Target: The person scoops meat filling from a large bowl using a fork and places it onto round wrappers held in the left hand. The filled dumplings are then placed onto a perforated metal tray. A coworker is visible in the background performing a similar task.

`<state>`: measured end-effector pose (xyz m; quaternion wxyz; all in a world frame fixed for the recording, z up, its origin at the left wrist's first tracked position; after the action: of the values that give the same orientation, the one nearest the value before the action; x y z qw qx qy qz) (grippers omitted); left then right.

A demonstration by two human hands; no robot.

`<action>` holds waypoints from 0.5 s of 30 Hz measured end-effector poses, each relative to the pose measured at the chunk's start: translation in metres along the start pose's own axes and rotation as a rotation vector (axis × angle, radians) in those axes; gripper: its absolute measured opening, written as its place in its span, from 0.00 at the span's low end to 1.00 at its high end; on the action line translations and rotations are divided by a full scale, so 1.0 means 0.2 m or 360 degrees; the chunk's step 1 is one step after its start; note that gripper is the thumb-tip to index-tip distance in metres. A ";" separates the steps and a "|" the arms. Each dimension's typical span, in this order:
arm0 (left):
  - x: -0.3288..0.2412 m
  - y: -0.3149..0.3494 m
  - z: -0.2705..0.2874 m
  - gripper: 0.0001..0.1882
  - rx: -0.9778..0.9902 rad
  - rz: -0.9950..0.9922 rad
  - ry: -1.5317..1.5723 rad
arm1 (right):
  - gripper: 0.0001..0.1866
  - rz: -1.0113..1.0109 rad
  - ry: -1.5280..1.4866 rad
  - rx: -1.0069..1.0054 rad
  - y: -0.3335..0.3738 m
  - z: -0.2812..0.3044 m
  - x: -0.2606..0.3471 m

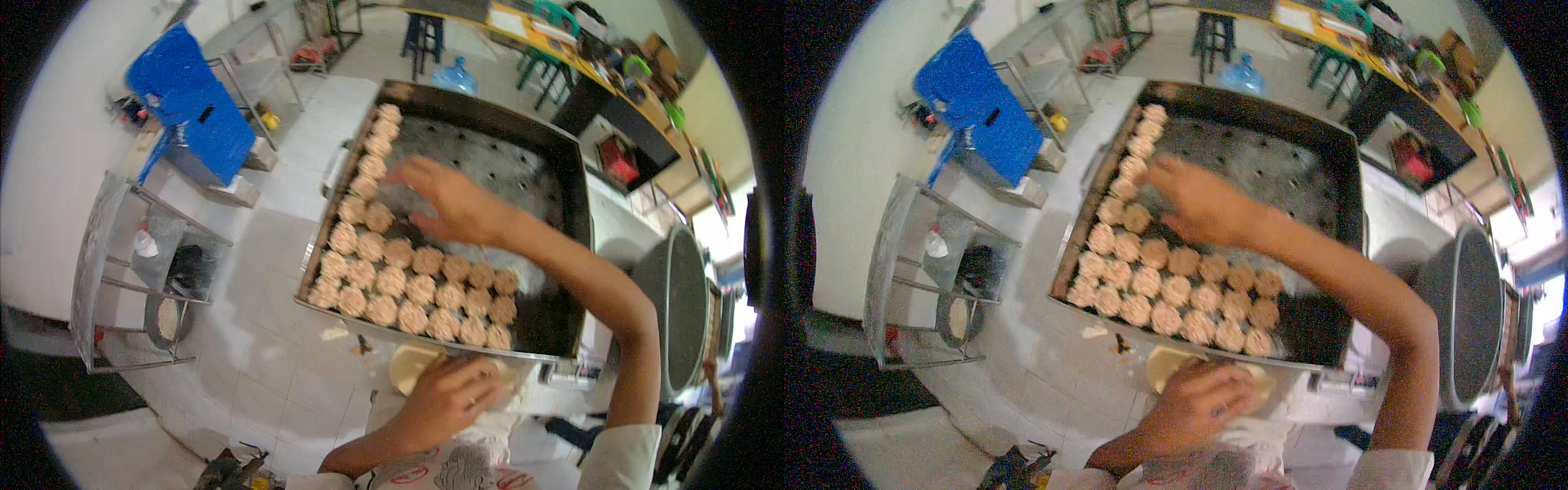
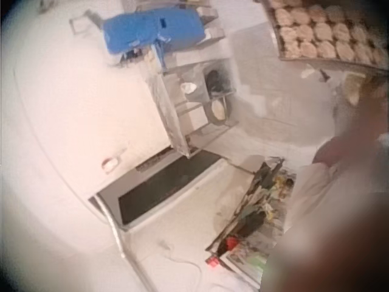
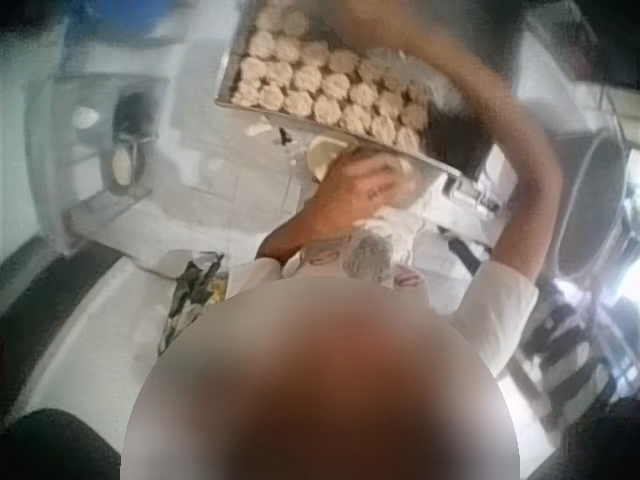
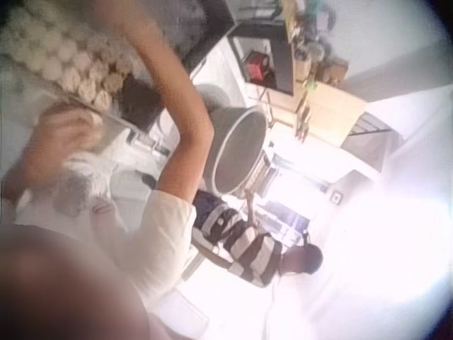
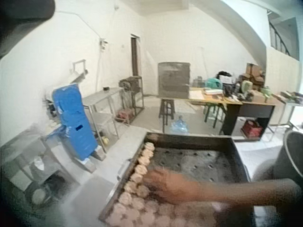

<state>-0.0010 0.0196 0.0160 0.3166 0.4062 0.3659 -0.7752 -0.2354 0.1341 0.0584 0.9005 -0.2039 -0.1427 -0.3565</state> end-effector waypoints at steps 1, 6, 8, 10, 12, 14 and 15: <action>-0.01 0.01 0.01 0.08 -0.0061 0.0134 0.0066 | 0.27 0.0074 0.0003 -0.0143 0.06 0.10 0.05; 0.00 0.08 -0.02 0.17 -0.0394 0.0922 0.1225 | 0.19 -0.0317 -0.0193 -0.0434 0.63 0.54 0.34; 0.01 0.08 -0.06 0.22 -0.0489 0.0941 0.1569 | 0.16 -0.0486 -0.0256 -0.0553 0.90 0.59 0.48; 0.01 0.07 -0.11 0.26 -0.0495 0.0900 0.1735 | 0.14 -0.0710 -0.0393 -0.0735 1.14 0.53 0.60; 0.00 0.06 -0.14 0.22 -0.0405 0.0832 0.1561 | 0.13 -0.0836 -0.0703 -0.0871 1.32 0.39 0.69; 0.01 0.06 -0.16 0.22 -0.0360 0.0854 0.1348 | 0.10 -0.1074 -0.0919 -0.0829 1.44 0.21 0.76; 0.01 0.06 -0.16 0.20 -0.0368 0.0910 0.1213 | 0.13 -0.1186 -0.0958 -0.0756 1.48 0.12 0.78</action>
<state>0.0199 0.0385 -0.0025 0.4033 0.7073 0.4134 -0.4077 0.0802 0.2506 0.0642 0.5611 -0.4309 -0.3728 -0.6004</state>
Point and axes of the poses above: each hand's wrist, its own y-axis away from the middle knuckle, its own z-axis out of the back of the hand, x = y × z, the point moved 3 cm from there along -y, towards the middle knuckle
